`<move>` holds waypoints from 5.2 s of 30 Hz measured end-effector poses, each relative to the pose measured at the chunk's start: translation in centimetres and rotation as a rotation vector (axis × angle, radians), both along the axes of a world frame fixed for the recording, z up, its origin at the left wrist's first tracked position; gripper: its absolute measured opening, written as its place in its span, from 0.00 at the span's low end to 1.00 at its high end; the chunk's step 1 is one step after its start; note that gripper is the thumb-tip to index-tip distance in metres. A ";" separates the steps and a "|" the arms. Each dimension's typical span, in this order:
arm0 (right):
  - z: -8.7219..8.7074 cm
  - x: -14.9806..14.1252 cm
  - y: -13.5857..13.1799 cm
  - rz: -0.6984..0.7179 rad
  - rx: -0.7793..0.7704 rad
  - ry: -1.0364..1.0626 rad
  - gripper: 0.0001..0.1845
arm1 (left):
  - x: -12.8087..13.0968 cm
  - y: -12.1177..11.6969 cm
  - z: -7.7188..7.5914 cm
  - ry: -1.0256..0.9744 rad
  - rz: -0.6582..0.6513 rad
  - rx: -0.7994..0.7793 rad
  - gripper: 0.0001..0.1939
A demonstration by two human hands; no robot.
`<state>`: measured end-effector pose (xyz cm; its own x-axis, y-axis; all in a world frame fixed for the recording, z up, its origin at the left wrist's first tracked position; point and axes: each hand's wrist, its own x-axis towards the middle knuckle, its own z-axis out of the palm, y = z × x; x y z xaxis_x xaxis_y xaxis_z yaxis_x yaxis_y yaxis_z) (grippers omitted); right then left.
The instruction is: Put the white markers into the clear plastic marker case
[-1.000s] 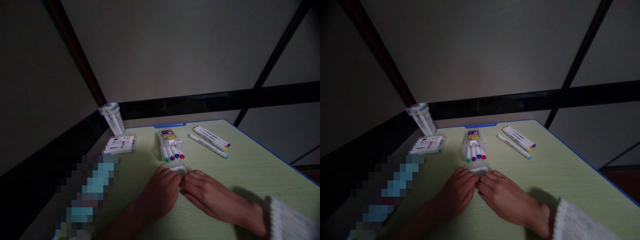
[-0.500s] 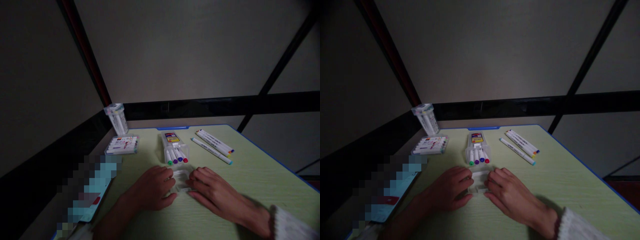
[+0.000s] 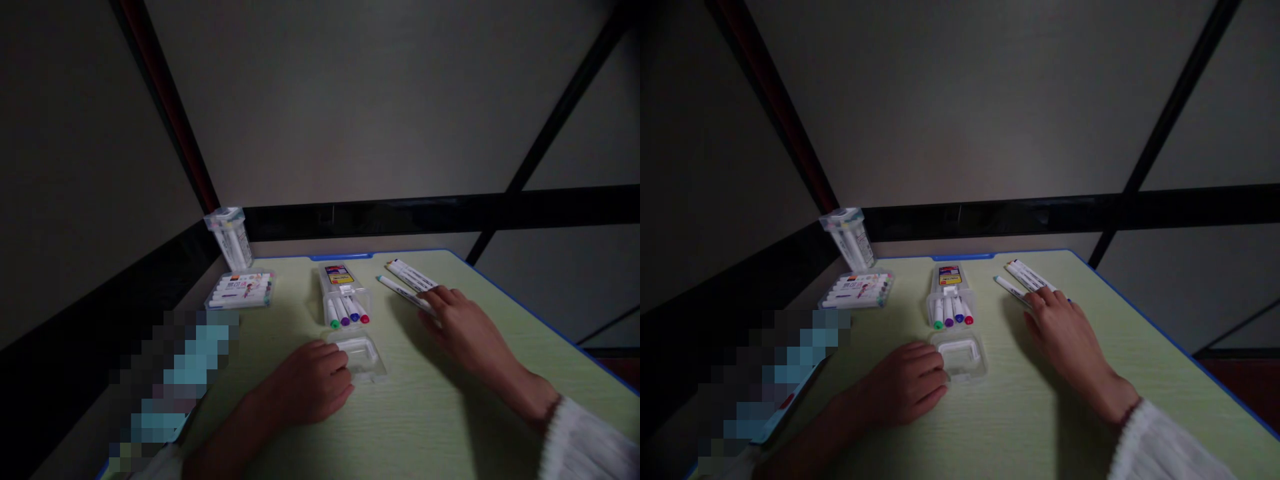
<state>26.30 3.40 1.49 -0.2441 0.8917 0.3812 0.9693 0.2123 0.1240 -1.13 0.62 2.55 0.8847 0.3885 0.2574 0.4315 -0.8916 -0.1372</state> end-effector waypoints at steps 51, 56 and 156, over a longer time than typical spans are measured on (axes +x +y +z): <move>0.6 -1.1 -0.6 -0.139 -0.168 0.185 0.06 | 0.5 -0.4 0.0 -0.230 0.019 0.074 0.13; 0.7 -1.4 -0.8 -0.085 -0.127 0.287 0.07 | 0.5 -0.4 0.1 -0.375 0.050 0.112 0.12; 0.6 -8.5 -6.3 0.593 -0.578 1.336 0.22 | 2.1 -3.4 0.2 -0.427 -0.349 0.155 0.14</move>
<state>17.84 -2.93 2.13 -0.3771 0.8908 0.2536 0.0718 0.3011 -0.9509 1.00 -2.78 2.70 0.7587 0.0207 0.6511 0.1608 -0.9745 -0.1563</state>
